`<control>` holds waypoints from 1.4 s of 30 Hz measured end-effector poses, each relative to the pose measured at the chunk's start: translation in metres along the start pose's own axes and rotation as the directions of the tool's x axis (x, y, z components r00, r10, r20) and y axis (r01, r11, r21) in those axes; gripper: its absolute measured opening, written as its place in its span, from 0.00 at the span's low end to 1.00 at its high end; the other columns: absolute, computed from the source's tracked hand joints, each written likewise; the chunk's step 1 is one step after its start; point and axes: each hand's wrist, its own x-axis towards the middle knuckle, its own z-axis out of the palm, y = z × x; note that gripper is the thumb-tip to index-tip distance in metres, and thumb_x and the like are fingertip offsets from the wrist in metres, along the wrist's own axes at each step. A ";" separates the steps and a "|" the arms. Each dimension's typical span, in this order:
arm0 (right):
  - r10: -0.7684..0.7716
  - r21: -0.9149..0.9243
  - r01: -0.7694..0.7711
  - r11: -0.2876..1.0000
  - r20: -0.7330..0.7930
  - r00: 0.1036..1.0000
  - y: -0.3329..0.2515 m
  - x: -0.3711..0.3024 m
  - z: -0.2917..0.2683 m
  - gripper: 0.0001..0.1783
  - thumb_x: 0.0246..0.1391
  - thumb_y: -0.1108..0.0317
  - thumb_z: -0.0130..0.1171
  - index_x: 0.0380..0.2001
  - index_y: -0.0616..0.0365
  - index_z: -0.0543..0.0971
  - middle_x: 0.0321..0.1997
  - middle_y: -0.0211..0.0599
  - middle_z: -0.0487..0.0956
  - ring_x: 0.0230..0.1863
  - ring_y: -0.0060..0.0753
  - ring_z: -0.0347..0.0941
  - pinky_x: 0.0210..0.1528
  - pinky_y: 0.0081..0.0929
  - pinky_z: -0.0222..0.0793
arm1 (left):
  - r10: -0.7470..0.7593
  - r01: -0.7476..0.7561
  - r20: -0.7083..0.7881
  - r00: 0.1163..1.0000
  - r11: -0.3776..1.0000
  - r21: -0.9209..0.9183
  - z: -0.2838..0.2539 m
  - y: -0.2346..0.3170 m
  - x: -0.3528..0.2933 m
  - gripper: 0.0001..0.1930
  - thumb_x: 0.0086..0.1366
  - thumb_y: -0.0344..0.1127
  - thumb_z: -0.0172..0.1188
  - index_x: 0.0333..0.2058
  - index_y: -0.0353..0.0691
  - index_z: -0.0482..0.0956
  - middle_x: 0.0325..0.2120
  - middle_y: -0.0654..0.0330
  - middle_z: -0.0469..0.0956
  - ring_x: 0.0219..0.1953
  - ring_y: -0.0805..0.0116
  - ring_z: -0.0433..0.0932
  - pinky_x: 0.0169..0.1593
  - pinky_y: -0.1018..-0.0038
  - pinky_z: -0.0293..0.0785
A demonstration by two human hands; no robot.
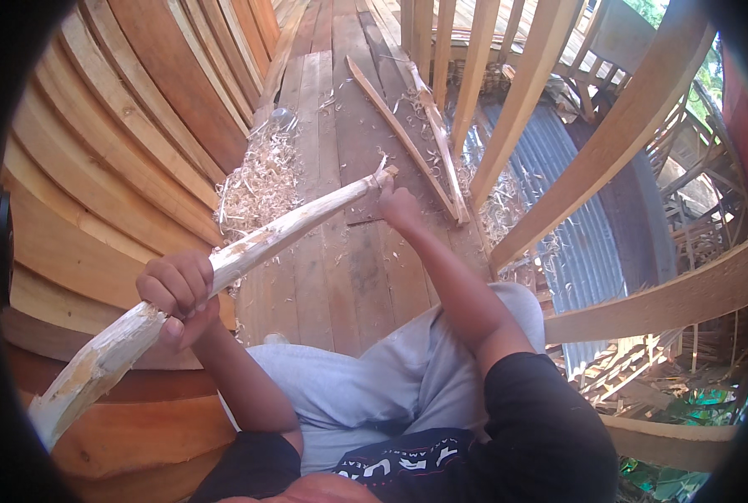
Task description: The person sits on a wooden floor and uses a knife to carve a long piece of wood. They hold the wood with one hand and shave off thin strips with the other, rotating the piece to work on different sides.
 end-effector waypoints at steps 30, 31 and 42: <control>-0.017 0.462 -0.225 0.858 0.463 0.886 -0.010 -0.004 -0.022 0.29 0.53 0.37 0.57 0.28 0.56 0.76 0.15 0.21 0.62 0.11 0.16 0.55 0.13 0.21 0.48 | 0.002 0.019 -0.198 0.980 0.994 0.106 0.014 0.007 -0.004 0.12 0.54 0.36 0.56 0.21 0.48 0.59 0.15 0.69 0.60 0.17 0.78 0.59 0.29 0.76 0.56; -0.037 0.425 -0.184 0.886 0.460 0.887 -0.014 -0.005 -0.024 0.30 0.52 0.36 0.57 0.27 0.56 0.75 0.14 0.21 0.62 0.11 0.16 0.55 0.13 0.21 0.47 | 0.003 0.019 -0.220 0.975 0.995 0.097 0.016 0.010 -0.003 0.12 0.54 0.36 0.56 0.21 0.48 0.59 0.15 0.68 0.59 0.17 0.78 0.58 0.29 0.76 0.56; 0.042 0.161 -0.185 0.969 0.634 0.772 -0.036 -0.020 -0.041 0.32 0.55 0.33 0.51 0.15 0.50 0.65 0.11 0.22 0.57 0.10 0.18 0.50 0.12 0.25 0.42 | 0.061 0.019 -0.425 0.903 0.983 0.181 0.037 0.037 0.005 0.13 0.56 0.38 0.54 0.22 0.46 0.57 0.14 0.67 0.56 0.17 0.77 0.55 0.28 0.75 0.55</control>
